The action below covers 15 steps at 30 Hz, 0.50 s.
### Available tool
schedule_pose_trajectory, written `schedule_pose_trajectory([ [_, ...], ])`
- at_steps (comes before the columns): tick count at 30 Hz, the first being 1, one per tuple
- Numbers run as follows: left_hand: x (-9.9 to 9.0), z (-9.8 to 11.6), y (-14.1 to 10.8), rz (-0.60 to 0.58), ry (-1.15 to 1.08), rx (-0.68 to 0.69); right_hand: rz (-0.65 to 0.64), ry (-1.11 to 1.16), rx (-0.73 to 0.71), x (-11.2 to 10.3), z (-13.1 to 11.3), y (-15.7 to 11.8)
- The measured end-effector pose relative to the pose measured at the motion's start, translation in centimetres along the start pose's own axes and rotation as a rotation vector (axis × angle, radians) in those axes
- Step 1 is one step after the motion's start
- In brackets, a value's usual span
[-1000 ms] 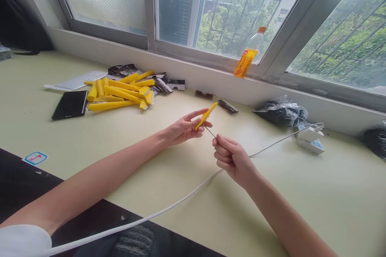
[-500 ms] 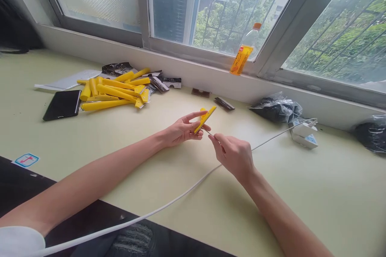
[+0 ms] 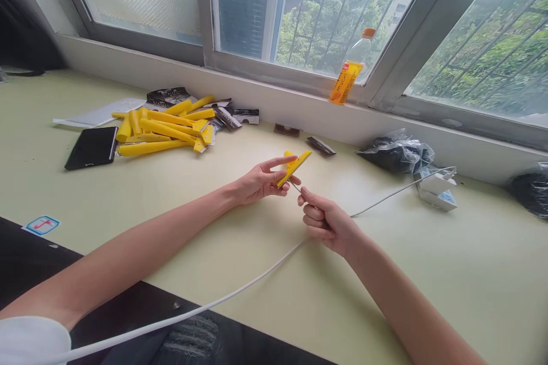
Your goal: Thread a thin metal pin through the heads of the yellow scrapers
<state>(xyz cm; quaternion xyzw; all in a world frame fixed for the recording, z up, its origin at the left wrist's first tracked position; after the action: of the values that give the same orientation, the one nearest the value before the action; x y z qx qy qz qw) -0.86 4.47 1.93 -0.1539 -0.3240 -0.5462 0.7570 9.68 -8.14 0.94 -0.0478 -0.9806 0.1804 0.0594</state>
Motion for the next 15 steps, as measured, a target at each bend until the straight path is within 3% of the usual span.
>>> schedule_pose_trajectory([
  [2, 0.0, 0.0, 0.0, -0.001, 0.010, 0.003, -0.029, 0.037, 0.044, 0.2, 0.3, 0.0],
  [4, 0.1, -0.1, 0.1, -0.005, 0.014, 0.002, 0.061, -0.079, -0.030, 0.0, 0.1, 0.1],
  [8, 0.3, -0.1, 0.0, -0.011, 0.015, -0.010, 0.473, -0.722, -0.510, -0.7, -2.2, -0.8],
  [10, 0.3, -0.1, -0.1, -0.015, 0.018, -0.017, 0.595, -1.030, -0.731, -0.3, -2.8, -1.5],
  [12, 0.4, -0.1, -0.1, -0.024, 0.026, -0.024, 0.596, -1.194, -0.823, -0.2, -2.8, -1.5],
  [15, 0.4, -0.2, -0.1, -0.041, 0.040, -0.034, 0.493, -1.097, -0.770, -0.6, -2.5, -1.0],
])
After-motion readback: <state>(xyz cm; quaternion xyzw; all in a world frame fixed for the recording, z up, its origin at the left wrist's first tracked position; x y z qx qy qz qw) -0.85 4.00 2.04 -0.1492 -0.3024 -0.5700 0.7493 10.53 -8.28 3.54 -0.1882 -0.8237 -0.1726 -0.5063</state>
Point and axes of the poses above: each hand's wrist, its own y-axis towards the middle knuckle, its own x-axis out of the palm, z = x × y, the point moved 6 cm from there along y, towards the middle knuckle, and after that the axes turned 12 degrees about -y, right-handed, at the moved point
